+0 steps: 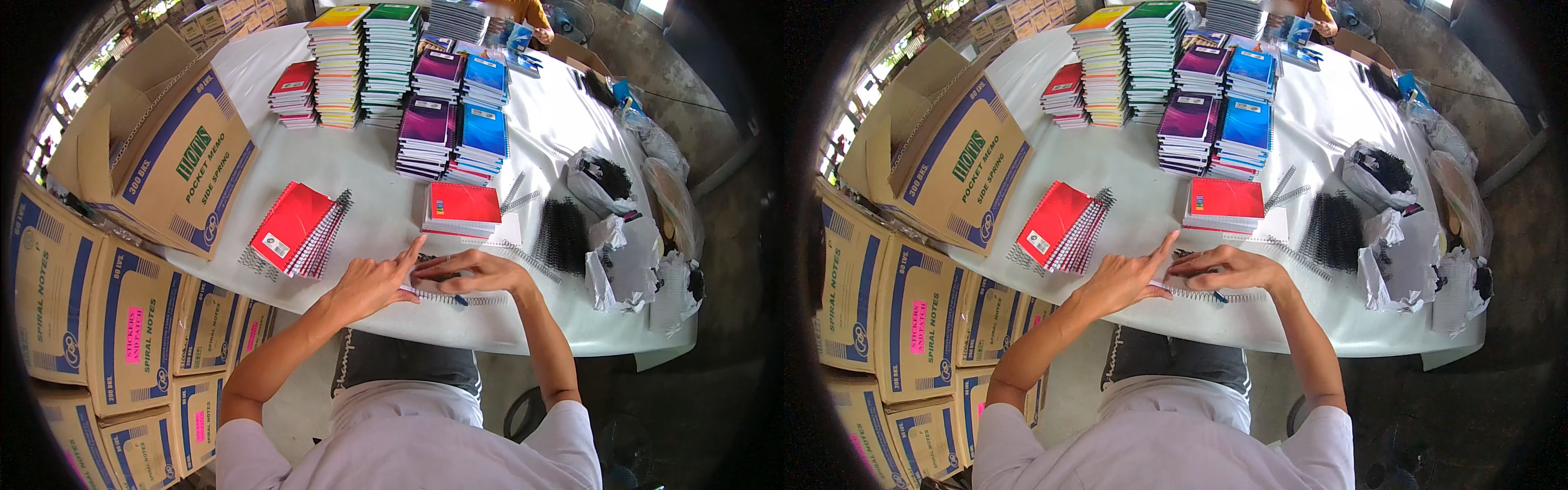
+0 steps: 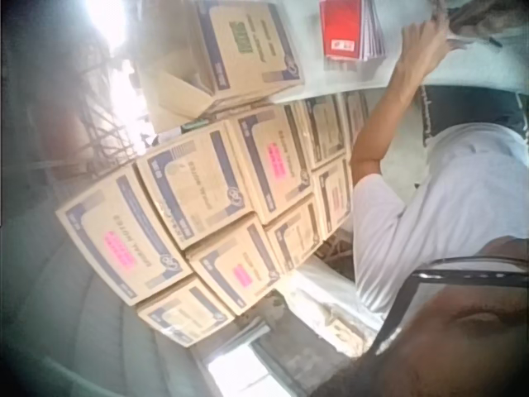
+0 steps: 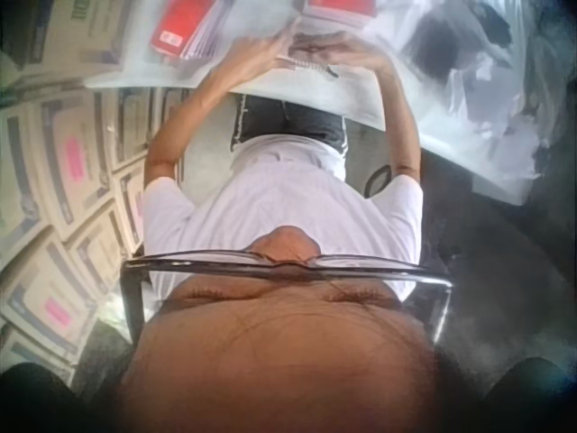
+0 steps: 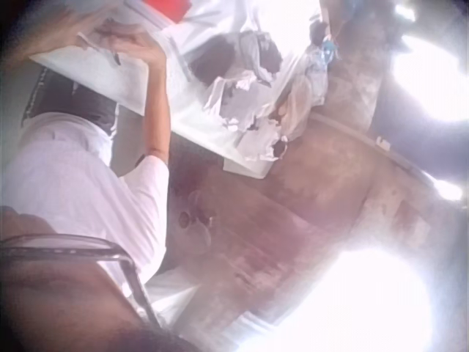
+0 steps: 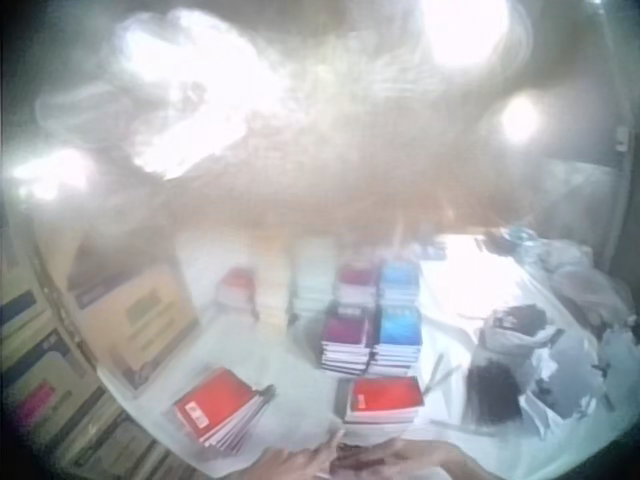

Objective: The person manually inserts a plastic spiral binding into a notebook and uses a pair of pliers to crimp the ends of the spiral.

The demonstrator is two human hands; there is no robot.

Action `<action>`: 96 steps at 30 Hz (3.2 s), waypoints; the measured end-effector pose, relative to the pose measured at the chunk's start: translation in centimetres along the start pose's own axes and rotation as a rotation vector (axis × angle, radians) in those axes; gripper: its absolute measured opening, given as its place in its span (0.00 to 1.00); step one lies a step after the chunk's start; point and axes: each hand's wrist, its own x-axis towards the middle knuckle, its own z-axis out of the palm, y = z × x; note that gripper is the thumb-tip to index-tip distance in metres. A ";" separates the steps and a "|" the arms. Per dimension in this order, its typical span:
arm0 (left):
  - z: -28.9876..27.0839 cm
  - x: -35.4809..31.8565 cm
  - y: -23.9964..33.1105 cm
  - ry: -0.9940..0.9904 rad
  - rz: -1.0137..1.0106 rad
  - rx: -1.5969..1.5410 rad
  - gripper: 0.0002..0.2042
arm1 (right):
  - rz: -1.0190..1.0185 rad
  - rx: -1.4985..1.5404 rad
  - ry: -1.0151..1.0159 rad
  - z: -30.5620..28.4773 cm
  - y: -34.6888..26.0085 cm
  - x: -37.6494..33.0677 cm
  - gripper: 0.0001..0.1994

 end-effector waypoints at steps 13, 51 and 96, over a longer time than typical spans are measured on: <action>-0.4 0.4 -2.1 0.058 -0.111 0.101 0.48 | 0.003 0.099 0.060 -1.1 -0.5 1.5 0.26; 5.1 -1.2 -0.7 0.562 -0.233 -0.886 0.53 | 0.111 0.135 0.083 -1.1 0.5 1.0 0.28; 5.4 -3.3 -2.8 0.451 -0.258 -0.351 0.28 | 0.350 -1.021 0.802 7.3 0.4 -4.9 0.33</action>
